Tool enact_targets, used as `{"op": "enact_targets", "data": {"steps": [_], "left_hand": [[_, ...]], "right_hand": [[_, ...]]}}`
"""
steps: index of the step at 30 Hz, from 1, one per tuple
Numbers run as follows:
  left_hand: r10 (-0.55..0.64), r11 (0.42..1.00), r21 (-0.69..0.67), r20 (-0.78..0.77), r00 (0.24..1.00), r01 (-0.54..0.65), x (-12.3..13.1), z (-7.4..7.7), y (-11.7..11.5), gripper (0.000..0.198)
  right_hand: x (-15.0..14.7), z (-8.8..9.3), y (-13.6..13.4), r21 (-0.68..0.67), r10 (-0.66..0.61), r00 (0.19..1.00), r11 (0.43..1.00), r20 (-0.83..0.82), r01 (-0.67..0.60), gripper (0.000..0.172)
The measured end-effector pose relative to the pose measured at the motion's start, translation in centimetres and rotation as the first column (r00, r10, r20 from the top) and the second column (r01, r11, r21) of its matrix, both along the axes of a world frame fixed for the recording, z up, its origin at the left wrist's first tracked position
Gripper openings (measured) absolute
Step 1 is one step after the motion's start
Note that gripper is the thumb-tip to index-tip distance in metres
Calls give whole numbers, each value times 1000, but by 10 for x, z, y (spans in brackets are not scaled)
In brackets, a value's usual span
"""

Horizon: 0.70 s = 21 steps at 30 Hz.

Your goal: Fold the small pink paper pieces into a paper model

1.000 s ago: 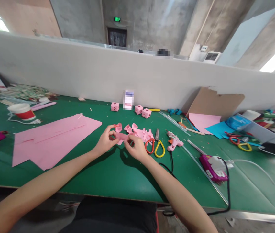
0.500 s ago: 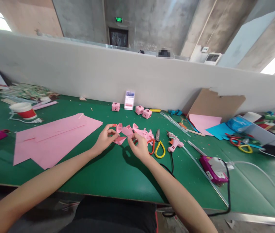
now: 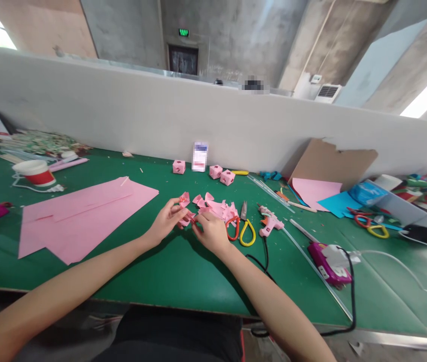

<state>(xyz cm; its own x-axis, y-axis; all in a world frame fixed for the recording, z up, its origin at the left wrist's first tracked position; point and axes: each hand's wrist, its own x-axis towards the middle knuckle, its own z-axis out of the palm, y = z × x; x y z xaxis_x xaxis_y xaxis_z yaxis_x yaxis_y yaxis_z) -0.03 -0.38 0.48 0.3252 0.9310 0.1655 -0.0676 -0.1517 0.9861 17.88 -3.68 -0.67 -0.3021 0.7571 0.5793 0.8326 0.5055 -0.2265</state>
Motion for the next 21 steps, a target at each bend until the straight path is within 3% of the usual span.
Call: {"op": "enact_targets", "data": {"steps": [5,11,17,21], "left_hand": [[33,999,4,-8,999,-33,0,2,-1,52],[46,999,23,7,999,-46,1,5,-2,51],[35,992,125,-36,999,-30,0,0,0,46],[21,987,162,-74,997,-8,0,-2,1,47]], "right_hand": [[1,-1,1,22,-15,999,1000,34,14,14],[0,2,-1,-48,5,999,999,39,-4,12],[-5,11,-7,-201,113,981,969,-157,-144,25],[-9,11,-8,-278,109,945,940,-309,-199,32]]}}
